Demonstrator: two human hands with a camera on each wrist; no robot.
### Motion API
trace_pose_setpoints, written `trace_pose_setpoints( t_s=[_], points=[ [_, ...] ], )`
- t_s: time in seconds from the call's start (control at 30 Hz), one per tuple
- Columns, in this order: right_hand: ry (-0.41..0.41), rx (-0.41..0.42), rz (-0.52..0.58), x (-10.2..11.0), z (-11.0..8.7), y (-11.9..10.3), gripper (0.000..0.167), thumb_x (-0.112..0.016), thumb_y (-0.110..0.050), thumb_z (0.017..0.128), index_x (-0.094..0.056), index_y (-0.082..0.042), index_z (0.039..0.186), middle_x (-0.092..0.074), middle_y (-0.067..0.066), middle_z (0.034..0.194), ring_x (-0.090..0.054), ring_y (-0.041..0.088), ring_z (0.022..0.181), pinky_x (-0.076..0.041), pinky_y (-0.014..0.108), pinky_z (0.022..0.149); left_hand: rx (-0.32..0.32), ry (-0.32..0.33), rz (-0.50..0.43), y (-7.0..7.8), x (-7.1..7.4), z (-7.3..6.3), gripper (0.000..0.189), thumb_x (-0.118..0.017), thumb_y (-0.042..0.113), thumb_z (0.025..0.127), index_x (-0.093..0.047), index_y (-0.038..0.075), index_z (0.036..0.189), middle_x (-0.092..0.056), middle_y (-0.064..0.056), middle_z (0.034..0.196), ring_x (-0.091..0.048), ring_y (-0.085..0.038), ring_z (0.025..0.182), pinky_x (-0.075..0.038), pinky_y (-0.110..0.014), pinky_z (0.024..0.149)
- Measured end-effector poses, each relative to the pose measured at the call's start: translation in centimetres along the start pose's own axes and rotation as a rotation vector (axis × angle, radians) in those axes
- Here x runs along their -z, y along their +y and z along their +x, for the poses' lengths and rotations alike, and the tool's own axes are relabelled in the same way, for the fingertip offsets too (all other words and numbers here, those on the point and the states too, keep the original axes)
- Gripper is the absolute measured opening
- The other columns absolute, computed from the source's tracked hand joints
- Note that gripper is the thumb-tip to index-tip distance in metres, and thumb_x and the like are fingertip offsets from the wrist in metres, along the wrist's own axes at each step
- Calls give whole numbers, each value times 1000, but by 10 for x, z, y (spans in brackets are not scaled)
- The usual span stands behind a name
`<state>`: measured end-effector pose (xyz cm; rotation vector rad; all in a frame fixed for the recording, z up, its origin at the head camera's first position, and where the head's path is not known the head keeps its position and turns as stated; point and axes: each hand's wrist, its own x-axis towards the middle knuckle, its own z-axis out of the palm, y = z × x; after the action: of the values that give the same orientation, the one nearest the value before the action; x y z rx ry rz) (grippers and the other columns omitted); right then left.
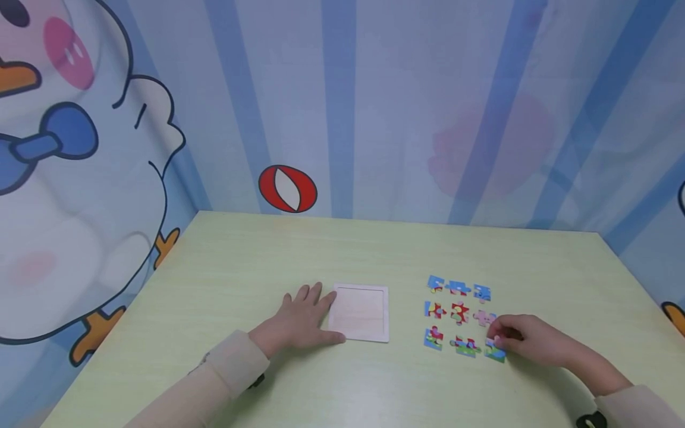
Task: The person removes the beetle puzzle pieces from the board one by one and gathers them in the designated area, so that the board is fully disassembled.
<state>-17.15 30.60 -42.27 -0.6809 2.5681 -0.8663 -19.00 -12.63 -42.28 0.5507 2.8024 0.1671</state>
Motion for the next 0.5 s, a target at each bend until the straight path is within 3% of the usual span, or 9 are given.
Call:
trace_pose_setpoints(
  t_s=[0.5],
  points=[
    [27,-1,18,5,0,-1,9,-61,-15,95,-64,-8,101,-56,-4,82,-46,2,71,-40,23,61,-7,-1,-12,0,2,-1,92,-54,69,84,-28,14,153,-20,-18,158,-18,-41,144,-21,-66,107]
  ],
)
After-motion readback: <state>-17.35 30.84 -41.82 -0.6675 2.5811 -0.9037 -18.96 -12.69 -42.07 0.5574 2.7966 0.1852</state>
